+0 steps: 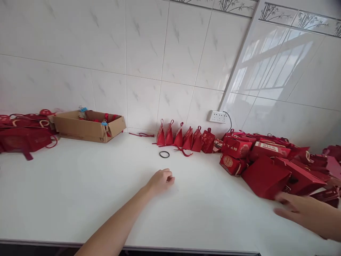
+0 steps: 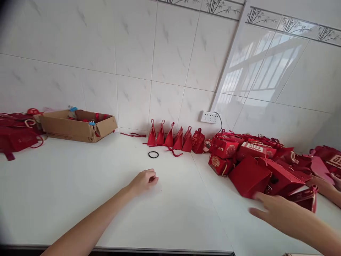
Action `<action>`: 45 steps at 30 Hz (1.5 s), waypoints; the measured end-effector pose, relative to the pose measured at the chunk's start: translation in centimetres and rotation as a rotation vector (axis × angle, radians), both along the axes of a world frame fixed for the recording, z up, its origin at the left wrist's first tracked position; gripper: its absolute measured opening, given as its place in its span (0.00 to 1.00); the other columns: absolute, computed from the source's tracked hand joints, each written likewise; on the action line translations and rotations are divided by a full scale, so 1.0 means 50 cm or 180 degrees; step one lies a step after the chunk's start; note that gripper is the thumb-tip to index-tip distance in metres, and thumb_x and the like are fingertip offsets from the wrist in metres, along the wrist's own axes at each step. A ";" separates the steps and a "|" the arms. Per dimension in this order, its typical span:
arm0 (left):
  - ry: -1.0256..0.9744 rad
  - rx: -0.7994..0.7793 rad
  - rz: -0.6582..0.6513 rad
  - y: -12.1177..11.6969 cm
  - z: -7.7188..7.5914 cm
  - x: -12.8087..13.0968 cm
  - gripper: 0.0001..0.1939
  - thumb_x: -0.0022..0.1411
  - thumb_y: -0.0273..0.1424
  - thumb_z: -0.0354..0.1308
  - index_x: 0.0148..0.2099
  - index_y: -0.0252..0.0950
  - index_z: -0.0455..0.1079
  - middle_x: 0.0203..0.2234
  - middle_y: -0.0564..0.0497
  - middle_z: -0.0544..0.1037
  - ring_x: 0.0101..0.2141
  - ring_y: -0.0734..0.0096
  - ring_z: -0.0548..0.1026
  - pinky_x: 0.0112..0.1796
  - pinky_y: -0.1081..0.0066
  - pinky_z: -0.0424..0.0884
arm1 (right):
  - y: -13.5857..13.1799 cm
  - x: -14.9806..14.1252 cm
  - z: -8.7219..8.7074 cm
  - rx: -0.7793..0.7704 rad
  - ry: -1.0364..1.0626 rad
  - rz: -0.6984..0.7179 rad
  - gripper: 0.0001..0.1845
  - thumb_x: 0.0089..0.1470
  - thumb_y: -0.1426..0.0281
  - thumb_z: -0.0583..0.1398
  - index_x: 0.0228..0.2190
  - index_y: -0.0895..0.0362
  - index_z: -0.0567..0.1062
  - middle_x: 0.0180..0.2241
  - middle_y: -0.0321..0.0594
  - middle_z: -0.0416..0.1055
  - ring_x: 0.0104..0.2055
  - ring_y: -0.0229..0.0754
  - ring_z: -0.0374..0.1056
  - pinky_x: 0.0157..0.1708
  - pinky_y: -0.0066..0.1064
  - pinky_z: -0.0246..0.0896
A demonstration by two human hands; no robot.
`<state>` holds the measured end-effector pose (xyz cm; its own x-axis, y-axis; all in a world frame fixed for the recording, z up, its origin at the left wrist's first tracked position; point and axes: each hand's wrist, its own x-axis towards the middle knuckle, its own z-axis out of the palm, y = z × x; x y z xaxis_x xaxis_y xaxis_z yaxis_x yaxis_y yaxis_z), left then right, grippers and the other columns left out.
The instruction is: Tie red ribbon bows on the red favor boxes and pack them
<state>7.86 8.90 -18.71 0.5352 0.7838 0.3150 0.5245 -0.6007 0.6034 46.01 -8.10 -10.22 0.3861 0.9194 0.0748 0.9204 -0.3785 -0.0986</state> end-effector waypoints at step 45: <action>-0.2317 -0.1586 0.0207 0.042 0.035 -0.020 0.23 0.54 0.52 0.48 0.37 0.36 0.64 0.23 0.54 0.69 0.22 0.71 0.68 0.25 0.71 0.65 | 0.278 -0.323 -0.143 0.1297 0.2442 0.1795 0.35 0.50 0.65 0.61 0.58 0.52 0.57 0.56 0.51 0.58 0.52 0.51 0.65 0.49 0.49 0.65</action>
<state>6.85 11.00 -16.95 0.2844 0.9428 0.1740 -0.0678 -0.1612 0.9846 29.86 5.80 -17.36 -0.0177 0.9416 0.3363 0.5893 0.2816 -0.7573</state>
